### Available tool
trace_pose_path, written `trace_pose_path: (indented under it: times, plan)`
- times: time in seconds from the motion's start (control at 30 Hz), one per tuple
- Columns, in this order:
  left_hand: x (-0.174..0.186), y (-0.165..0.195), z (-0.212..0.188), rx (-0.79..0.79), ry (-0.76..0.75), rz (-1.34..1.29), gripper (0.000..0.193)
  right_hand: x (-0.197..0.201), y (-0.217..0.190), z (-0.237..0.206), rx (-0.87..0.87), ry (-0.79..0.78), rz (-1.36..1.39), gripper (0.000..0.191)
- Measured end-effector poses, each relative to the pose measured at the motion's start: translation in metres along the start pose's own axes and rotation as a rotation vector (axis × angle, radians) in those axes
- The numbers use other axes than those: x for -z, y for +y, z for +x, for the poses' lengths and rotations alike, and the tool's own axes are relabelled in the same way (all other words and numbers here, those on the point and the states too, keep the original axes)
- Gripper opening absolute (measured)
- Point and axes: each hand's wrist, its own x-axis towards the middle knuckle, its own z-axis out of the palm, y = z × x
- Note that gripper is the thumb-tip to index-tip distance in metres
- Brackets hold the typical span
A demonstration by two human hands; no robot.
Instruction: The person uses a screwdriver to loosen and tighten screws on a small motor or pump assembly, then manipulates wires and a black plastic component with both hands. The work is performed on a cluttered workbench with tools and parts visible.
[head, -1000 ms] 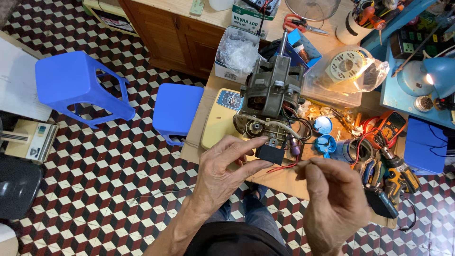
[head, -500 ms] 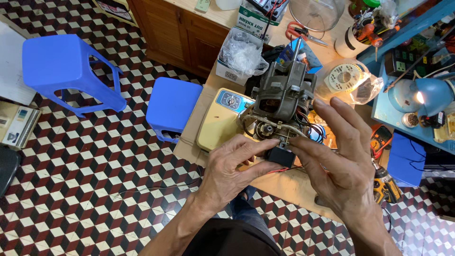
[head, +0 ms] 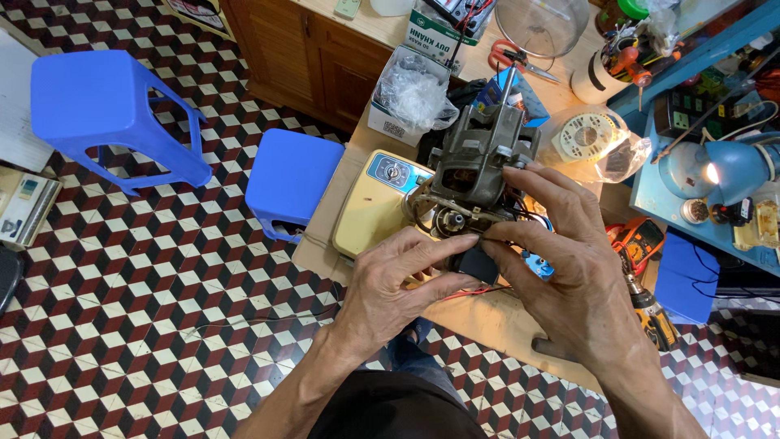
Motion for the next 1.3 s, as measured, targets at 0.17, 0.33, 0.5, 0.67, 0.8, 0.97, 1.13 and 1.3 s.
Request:
trace_pose_path:
  times: [0.17, 0.33, 0.5, 0.67, 0.8, 0.97, 1.13, 1.3]
  plan:
    - [-0.003, -0.002, -0.003, 0.023, -0.001, 0.001, 0.051, 0.004, -0.004, 0.003, 0.016, -0.018, -0.041, 0.026]
    - [-0.012, -0.007, -0.007, 0.051, 0.021, -0.01, 0.054, 0.008, -0.006, 0.007, 0.068, -0.033, -0.139, 0.026]
    - [-0.035, 0.002, -0.04, 0.458, 0.216, -0.525, 0.035, 0.007, -0.006, 0.008, 0.079, -0.028, -0.155, 0.023]
    - [-0.06, 0.005, -0.044, 0.658, 0.156, -1.116, 0.038, 0.007, -0.007, 0.007, 0.086, -0.05, -0.176, 0.023]
    - [-0.07, 0.01, -0.029, 0.632, 0.169, -1.289, 0.034, 0.011, -0.006, 0.013, 0.16, -0.08, -0.196, 0.023]
    - [-0.078, 0.017, -0.026, 0.63, 0.258, -1.24, 0.031, 0.02, 0.003, 0.023, 0.212, -0.166, -0.129, 0.022]
    - [-0.101, 0.014, -0.02, 0.442, 0.4, -0.963, 0.026, 0.028, 0.02, 0.032, 0.233, -0.242, -0.102, 0.019]
    - [-0.124, 0.006, -0.011, 0.394, 0.577, -0.73, 0.018, 0.025, 0.041, 0.047, 0.39, -0.22, 0.004, 0.019]
